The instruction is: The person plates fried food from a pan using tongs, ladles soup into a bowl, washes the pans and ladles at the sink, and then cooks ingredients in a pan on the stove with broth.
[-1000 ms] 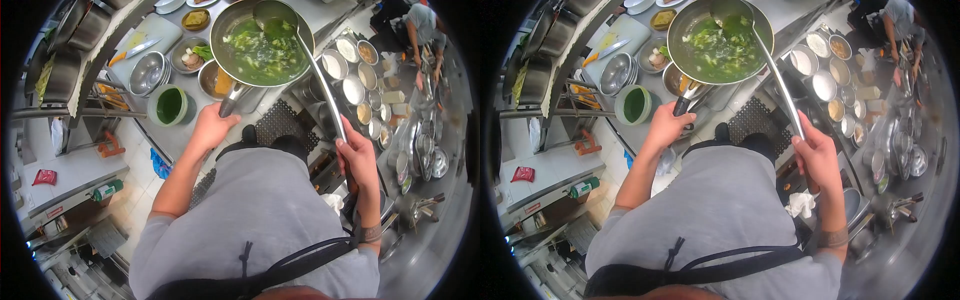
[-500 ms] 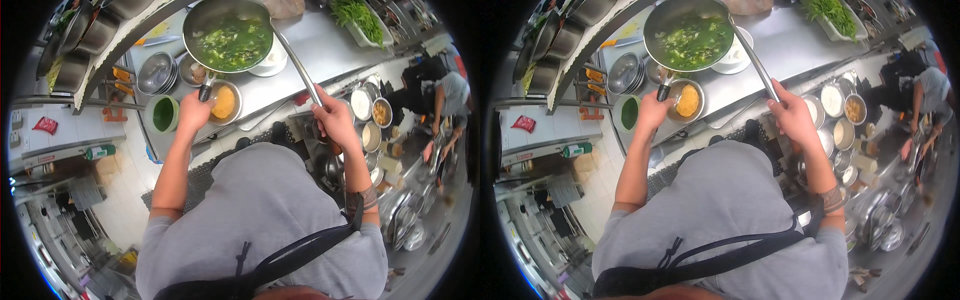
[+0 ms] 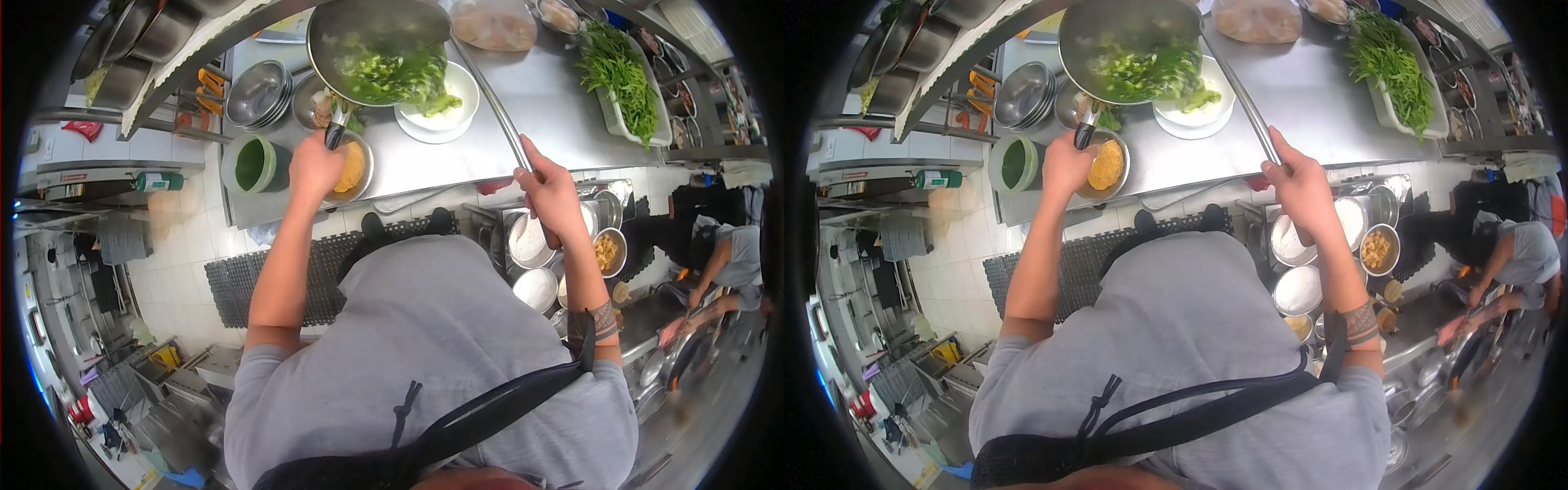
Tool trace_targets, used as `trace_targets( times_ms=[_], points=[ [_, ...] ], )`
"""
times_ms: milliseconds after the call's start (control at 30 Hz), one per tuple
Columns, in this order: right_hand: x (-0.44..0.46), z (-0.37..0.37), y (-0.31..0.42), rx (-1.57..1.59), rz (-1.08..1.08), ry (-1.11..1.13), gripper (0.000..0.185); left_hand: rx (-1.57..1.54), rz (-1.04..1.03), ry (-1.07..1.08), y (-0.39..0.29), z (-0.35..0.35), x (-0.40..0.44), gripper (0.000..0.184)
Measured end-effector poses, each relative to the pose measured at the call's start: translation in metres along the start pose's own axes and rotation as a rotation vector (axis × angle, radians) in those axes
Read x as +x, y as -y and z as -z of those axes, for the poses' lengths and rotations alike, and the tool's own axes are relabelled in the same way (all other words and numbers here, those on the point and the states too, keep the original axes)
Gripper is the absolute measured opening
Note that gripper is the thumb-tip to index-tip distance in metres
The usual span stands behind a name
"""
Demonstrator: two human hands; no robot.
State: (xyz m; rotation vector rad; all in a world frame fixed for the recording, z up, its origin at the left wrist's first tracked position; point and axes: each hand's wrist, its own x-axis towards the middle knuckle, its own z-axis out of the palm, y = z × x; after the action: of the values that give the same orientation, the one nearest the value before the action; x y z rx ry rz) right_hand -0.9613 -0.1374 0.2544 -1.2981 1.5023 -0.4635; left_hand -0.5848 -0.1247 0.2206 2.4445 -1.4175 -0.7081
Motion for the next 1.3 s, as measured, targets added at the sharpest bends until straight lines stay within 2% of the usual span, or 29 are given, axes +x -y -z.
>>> trace_targets(
  times_ms=[200, 300, 333, 467, 600, 767, 833, 967, 1100, 1133, 1300],
  points=[
    [0.017, -0.001, -0.015, -0.234, 0.177, -0.114, 0.058, 0.063, 0.029, -0.075, -0.016, -0.009, -0.007, 0.033],
    [0.023, -0.018, -0.008, -0.153, 0.23, -0.119, 0.056, 0.107, 0.037, -0.119, -0.019, -0.014, -0.01, 0.033],
    [0.038, -0.029, -0.024, -0.285, 0.466, -0.209, 0.055, 0.117, 0.043, -0.147, -0.021, -0.016, -0.01, 0.033],
    [0.037, -0.044, -0.043, -0.387, 0.536, -0.211, 0.057, 0.152, 0.061, -0.161, -0.029, -0.013, -0.013, 0.033],
    [0.011, -0.033, -0.087, -0.519, 0.559, -0.183, 0.057, 0.127, 0.048, -0.139, -0.028, -0.013, -0.015, 0.033],
    [0.008, -0.009, -0.082, -0.568, 0.503, -0.2, 0.057, 0.123, 0.016, -0.175, -0.021, -0.021, -0.014, 0.033],
    [0.02, -0.015, -0.07, -0.465, 0.607, -0.335, 0.057, 0.087, -0.032, -0.198, -0.022, -0.024, -0.017, 0.032],
    [0.035, -0.038, -0.071, -0.457, 0.57, -0.406, 0.058, 0.107, -0.051, -0.209, -0.016, -0.036, -0.017, 0.032],
    [0.003, -0.046, -0.108, -0.477, 0.581, -0.331, 0.055, 0.038, -0.085, -0.278, -0.009, -0.047, -0.017, 0.033],
    [-0.01, -0.041, -0.105, -0.488, 0.498, -0.27, 0.055, 0.032, -0.106, -0.289, -0.008, -0.049, -0.017, 0.032],
    [-0.022, -0.017, -0.096, -0.465, 0.488, -0.275, 0.058, 0.033, -0.127, -0.254, -0.013, -0.046, -0.019, 0.03]
  ],
)
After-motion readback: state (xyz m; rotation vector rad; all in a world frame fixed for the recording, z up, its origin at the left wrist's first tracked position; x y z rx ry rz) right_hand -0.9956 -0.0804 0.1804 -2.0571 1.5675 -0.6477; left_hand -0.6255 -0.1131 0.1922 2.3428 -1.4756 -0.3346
